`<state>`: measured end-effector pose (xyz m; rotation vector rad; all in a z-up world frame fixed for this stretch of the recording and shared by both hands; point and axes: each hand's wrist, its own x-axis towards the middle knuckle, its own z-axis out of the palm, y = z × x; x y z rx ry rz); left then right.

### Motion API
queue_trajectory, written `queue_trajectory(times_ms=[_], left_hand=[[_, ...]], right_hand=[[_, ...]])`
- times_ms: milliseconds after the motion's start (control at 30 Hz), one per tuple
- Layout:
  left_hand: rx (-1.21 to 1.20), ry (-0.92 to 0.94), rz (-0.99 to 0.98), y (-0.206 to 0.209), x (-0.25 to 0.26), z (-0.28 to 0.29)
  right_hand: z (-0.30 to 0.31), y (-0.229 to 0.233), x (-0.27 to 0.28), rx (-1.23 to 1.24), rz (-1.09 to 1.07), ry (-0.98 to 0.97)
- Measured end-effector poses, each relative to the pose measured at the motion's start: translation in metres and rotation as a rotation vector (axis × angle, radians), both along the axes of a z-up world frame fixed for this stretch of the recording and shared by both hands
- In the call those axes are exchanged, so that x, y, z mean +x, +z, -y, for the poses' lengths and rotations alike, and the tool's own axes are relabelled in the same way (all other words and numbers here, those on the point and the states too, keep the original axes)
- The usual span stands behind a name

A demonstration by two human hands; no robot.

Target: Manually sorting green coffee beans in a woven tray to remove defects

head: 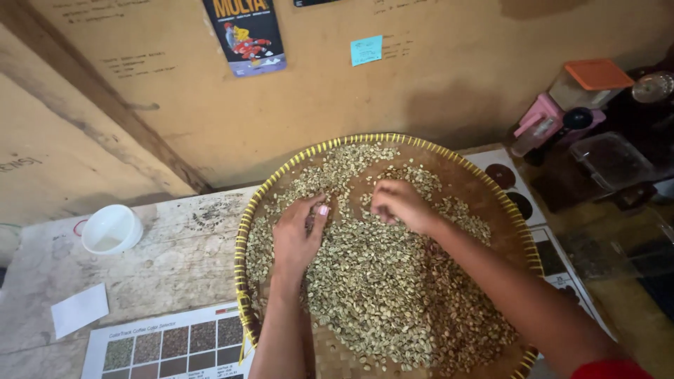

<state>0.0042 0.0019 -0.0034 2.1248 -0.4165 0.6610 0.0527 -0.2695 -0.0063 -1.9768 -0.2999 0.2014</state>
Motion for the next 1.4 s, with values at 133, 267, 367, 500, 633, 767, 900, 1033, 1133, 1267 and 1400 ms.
queue_trajectory(times_ms=[133, 267, 367, 500, 633, 767, 900, 1033, 1133, 1267, 1400], left_hand=[[-0.001, -0.028, -0.022, 0.005, -0.002, 0.003], [0.008, -0.008, -0.034, -0.001, 0.0, 0.005], [0.014, 0.004, -0.041, 0.007, -0.004, 0.005], [0.017, 0.008, -0.045, 0.024, -0.012, 0.008], [0.018, 0.003, -0.05, 0.018, -0.008, 0.009], [0.023, 0.009, -0.049, 0.009, -0.005, 0.008], [0.012, 0.003, -0.049, 0.011, -0.004, 0.007], [0.013, -0.003, -0.059, 0.016, -0.006, 0.008], [0.019, -0.004, -0.057, 0.014, -0.007, 0.007], [0.024, -0.007, -0.079, 0.006, -0.004, 0.006], [0.027, 0.0, -0.091, 0.008, -0.004, 0.007]], right_hand=[[0.009, -0.004, -0.005, 0.645, -0.652, -0.117], [0.015, -0.016, -0.016, 0.755, -0.802, 0.026], [0.015, -0.021, -0.02, 0.736, -0.856, 0.043], [0.005, 0.031, -0.041, 0.378, -0.611, -0.1], [0.007, 0.029, -0.038, -0.346, 0.143, 0.211], [-0.003, 0.062, -0.05, -0.555, 0.141, 0.349], [-0.009, 0.065, -0.048, -0.606, 0.133, 0.377], [-0.009, 0.047, -0.04, -0.632, 0.2, 0.386], [-0.004, 0.028, -0.035, -0.663, 0.236, 0.396], [-0.001, 0.023, -0.036, -0.718, 0.287, 0.437], [-0.002, 0.028, -0.039, -0.716, 0.259, 0.442]])
